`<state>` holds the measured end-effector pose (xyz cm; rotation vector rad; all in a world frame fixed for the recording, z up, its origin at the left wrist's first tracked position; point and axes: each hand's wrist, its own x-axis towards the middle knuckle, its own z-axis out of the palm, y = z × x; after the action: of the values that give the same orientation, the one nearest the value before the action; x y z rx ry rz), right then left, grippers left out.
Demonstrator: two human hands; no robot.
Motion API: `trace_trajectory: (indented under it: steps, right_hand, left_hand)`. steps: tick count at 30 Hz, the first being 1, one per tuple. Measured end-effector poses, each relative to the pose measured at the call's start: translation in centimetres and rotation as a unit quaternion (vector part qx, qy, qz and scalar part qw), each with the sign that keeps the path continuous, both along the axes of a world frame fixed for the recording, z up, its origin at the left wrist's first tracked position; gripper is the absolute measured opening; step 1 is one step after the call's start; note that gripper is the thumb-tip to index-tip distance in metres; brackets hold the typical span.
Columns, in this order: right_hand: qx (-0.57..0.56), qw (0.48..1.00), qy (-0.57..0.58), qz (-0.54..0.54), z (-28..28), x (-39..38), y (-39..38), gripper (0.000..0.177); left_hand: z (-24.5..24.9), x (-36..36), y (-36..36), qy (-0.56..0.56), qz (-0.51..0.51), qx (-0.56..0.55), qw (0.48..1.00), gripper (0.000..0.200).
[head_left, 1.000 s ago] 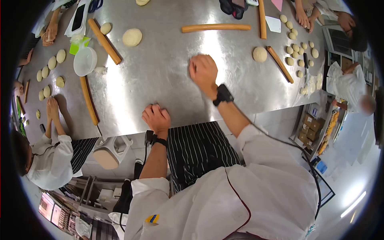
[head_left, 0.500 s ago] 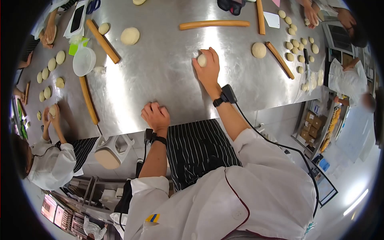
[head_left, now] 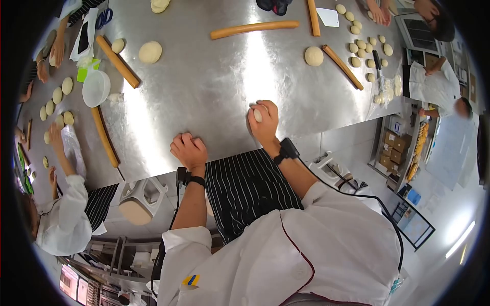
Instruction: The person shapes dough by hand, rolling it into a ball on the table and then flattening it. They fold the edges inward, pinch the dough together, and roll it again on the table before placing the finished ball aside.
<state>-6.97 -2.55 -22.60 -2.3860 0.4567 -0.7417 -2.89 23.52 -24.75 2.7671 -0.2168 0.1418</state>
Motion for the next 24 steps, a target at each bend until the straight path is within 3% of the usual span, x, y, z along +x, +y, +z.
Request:
trace_trajectory:
  steps: [4, 10, 12, 15, 18, 19, 22, 24]
  right_hand:
    - [-0.049, 0.989, -0.019, 0.136, 0.0, 5.6, -3.5, 0.016]
    - [0.000, 0.999, -0.041, 0.011, 0.6, 0.6, -0.8, 0.022]
    - [-0.070, 0.995, -0.016, 0.070, 0.6, 2.4, -0.3, 0.021]
    - [-0.058, 0.994, 0.008, 0.095, 0.8, 7.4, -3.2, 0.020]
    - [-0.146, 0.987, 0.003, 0.073, -0.6, 3.7, -5.6, 0.018]
    - [-0.038, 0.999, -0.020, 0.016, 0.3, 2.5, -4.4, 0.017]
    - [-0.016, 0.999, -0.036, 0.026, 1.0, 1.9, -0.2, 0.016]
    - [-0.124, 0.990, -0.022, 0.058, 1.4, 5.2, 1.0, 0.013]
  left_hand:
    - [0.0, -0.1, 0.1, 0.002, -0.002, 0.000, 1.000, 0.009]
    - [-0.2, 0.0, 0.0, 0.001, 0.012, -0.004, 1.000, 0.011]
    - [0.0, -0.2, -0.2, 0.006, 0.014, -0.010, 1.000, 0.010]
    - [0.0, 0.0, -0.2, -0.010, 0.005, -0.006, 1.000, 0.010]
    - [-0.1, 0.4, 0.0, -0.007, 0.003, -0.004, 1.000, 0.010]
    - [-0.1, 0.2, 0.0, -0.005, 0.006, -0.006, 1.000, 0.010]
    - [0.0, 0.0, -0.1, 0.002, 0.008, -0.008, 1.000, 0.011]
    - [0.0, 0.0, -0.1, -0.011, 0.001, 0.004, 1.000, 0.010]
